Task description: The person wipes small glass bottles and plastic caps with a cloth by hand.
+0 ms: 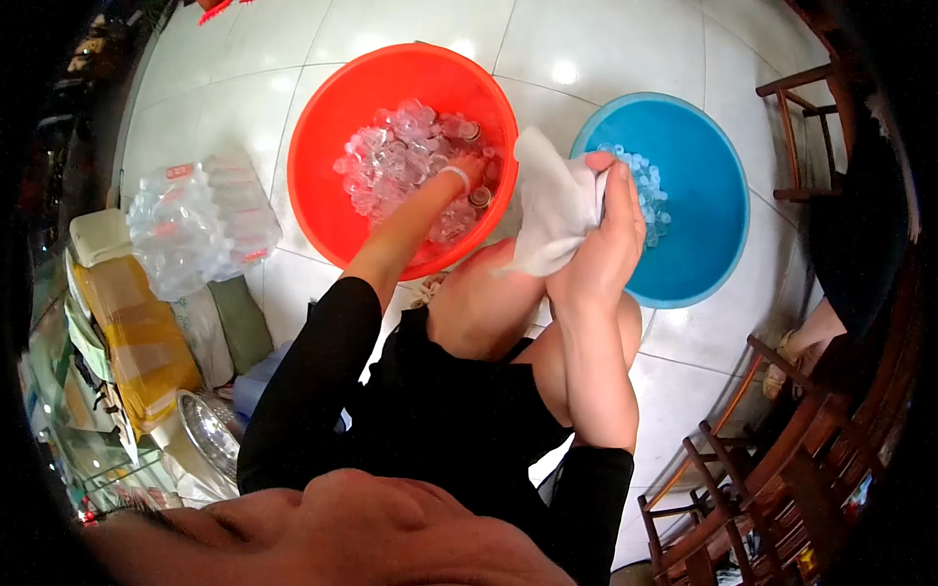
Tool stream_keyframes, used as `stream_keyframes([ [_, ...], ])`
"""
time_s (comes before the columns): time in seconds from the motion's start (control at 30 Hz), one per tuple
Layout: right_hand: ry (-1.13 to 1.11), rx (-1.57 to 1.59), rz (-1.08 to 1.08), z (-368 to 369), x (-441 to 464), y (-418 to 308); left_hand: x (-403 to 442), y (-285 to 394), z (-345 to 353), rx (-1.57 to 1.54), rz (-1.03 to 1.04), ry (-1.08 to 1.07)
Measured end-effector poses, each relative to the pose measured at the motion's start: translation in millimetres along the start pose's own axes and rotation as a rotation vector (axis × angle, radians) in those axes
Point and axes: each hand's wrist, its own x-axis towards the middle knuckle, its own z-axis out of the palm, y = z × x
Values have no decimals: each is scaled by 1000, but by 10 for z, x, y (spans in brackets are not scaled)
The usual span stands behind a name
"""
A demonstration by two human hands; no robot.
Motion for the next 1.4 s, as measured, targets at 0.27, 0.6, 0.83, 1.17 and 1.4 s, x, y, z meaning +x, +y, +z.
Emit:
stream_keyframes([
  [0.27, -103, 83, 128, 14, -42, 60, 196, 24, 95, 134, -40, -91],
  [0.6, -146, 12, 120, 94, -99, 154, 35, 128, 84, 27, 9, 88],
  [0.83, -118, -3, 111, 61, -67, 129, 238, -59, 104, -56, 10, 33],
  [1.17, -133, -4, 109, 53, -39, 123, 258, -235, 14, -25, 109, -224],
  [1.4, -127, 0, 101, 48, -26, 129, -104, 71, -443, 150, 101, -317],
])
